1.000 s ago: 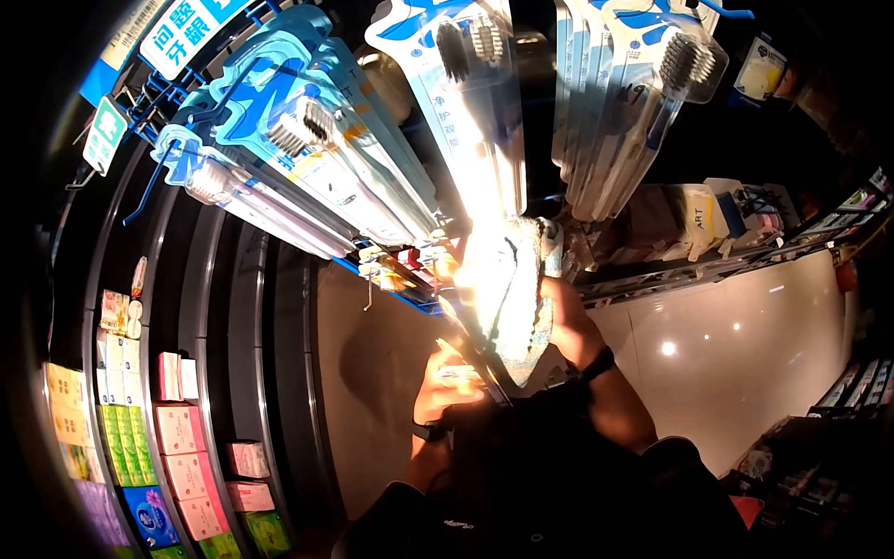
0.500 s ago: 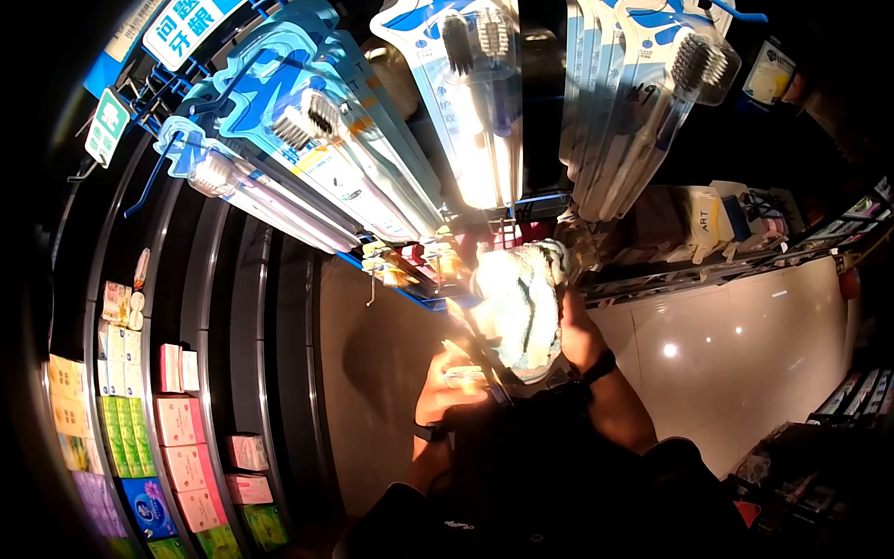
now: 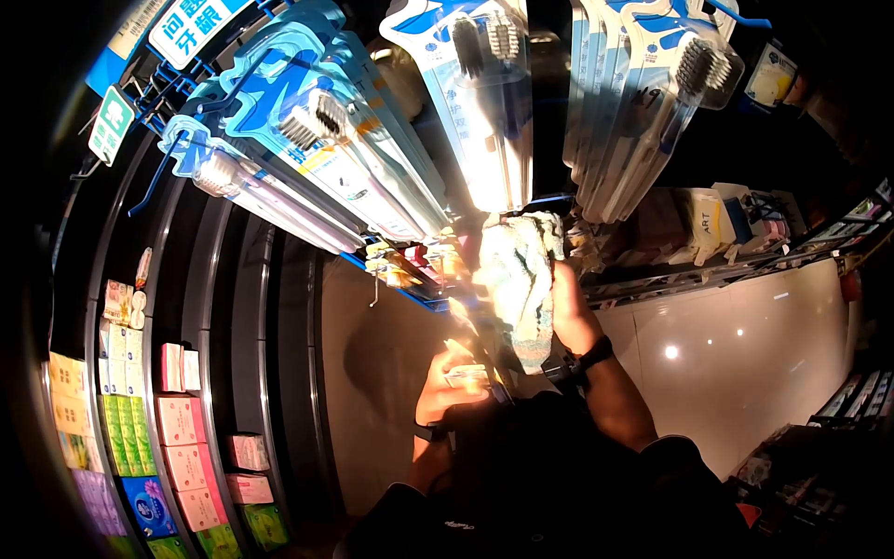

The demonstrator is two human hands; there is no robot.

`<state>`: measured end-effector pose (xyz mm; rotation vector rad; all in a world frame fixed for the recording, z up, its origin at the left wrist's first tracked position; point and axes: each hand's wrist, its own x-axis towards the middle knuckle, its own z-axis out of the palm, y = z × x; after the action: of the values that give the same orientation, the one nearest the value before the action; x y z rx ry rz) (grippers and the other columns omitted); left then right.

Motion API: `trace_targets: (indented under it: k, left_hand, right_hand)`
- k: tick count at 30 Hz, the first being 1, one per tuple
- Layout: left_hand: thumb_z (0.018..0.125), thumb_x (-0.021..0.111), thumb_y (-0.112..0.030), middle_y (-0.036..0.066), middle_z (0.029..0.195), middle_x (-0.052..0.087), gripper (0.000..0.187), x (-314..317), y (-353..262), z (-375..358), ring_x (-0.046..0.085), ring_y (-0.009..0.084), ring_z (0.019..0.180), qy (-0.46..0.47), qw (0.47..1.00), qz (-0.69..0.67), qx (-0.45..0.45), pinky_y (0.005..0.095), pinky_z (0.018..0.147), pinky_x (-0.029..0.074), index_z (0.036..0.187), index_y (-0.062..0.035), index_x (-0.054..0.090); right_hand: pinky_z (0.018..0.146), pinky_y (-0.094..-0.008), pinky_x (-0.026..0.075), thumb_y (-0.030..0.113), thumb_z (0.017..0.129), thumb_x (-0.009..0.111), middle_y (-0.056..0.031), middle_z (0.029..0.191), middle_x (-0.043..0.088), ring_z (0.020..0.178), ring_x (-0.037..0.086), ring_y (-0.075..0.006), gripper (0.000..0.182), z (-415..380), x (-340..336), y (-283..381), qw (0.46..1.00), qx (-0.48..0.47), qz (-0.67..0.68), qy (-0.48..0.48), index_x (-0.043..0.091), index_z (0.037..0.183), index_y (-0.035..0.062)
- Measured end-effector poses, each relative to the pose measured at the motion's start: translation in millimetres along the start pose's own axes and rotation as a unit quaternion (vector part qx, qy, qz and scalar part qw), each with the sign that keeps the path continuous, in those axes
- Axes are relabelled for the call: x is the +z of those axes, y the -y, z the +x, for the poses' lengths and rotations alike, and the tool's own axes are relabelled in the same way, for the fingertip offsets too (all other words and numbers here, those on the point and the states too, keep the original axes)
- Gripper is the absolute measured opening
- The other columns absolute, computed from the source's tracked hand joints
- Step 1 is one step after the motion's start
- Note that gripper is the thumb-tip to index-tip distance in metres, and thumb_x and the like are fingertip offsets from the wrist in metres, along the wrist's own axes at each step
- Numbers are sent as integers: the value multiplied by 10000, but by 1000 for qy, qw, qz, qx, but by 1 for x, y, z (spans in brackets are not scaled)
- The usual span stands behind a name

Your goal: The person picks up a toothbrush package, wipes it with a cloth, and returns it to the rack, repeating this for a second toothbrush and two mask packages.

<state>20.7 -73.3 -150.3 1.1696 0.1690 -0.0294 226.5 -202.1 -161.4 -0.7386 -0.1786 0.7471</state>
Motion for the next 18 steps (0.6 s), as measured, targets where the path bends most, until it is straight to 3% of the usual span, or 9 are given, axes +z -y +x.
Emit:
trace_targets:
  k: [2,6,7,10,12,13,15,18]
  left_hand:
    - [710,764,10,31,985,643,428,6,-6,-5,582,95,892,-37,999,-4,-37,254,806,455,1094,-8,578]
    - [708,763,14,33,984,644,437,3,-5,-4,583,100,892,-14,1000,0,21,254,808,453,1102,-1,577]
    - [708,763,15,33,984,644,439,3,-6,-4,582,101,892,-14,1000,7,19,255,809,453,1104,-1,576]
    - [704,767,13,32,986,642,448,4,-5,-4,580,101,892,-19,1000,9,22,257,811,452,1109,-2,576]
    - [696,774,6,32,989,642,463,1,-2,-3,579,102,896,-21,999,27,26,260,814,452,1115,-3,577]
    - [694,776,4,32,992,641,469,1,-1,-2,579,104,901,-22,999,16,24,261,817,453,1118,-4,576]
    - [692,776,3,33,999,640,480,2,0,0,581,106,910,-24,999,5,25,263,823,454,1126,-6,572]
    - [693,773,7,33,1008,639,497,4,0,2,582,108,925,-30,999,-1,30,266,836,454,1143,-8,562]
  right_hand:
    - [724,-287,530,235,935,423,-88,928,668,780,630,-161,349,1,6,-1,999,-36,-35,-11,621,1044,-31]
    - [714,-285,531,249,937,418,-87,899,672,765,636,-166,356,0,0,-4,1000,-16,5,5,626,1020,-27]
    - [755,-290,521,266,951,402,-95,947,661,828,632,-177,377,-14,12,2,987,-64,-143,-23,603,1071,-30]
    - [867,-308,482,280,984,377,-110,1093,614,1001,591,-195,403,-37,8,7,915,-129,-381,-10,521,1209,-22]
    - [976,-331,418,245,1007,395,-104,1253,531,1157,505,-207,403,-36,-32,-2,772,-228,-591,57,415,1327,0]
    - [971,-337,425,234,998,430,-98,1244,537,1142,514,-203,394,-38,-37,-7,862,-182,-471,49,426,1319,5]
    - [965,-343,432,247,980,483,-91,1224,549,1119,527,-196,396,-40,-38,-6,955,-83,-277,60,449,1297,11]
    - [956,-343,438,326,950,529,-92,1181,566,1086,543,-186,429,-40,-59,0,988,26,-115,104,489,1239,12]
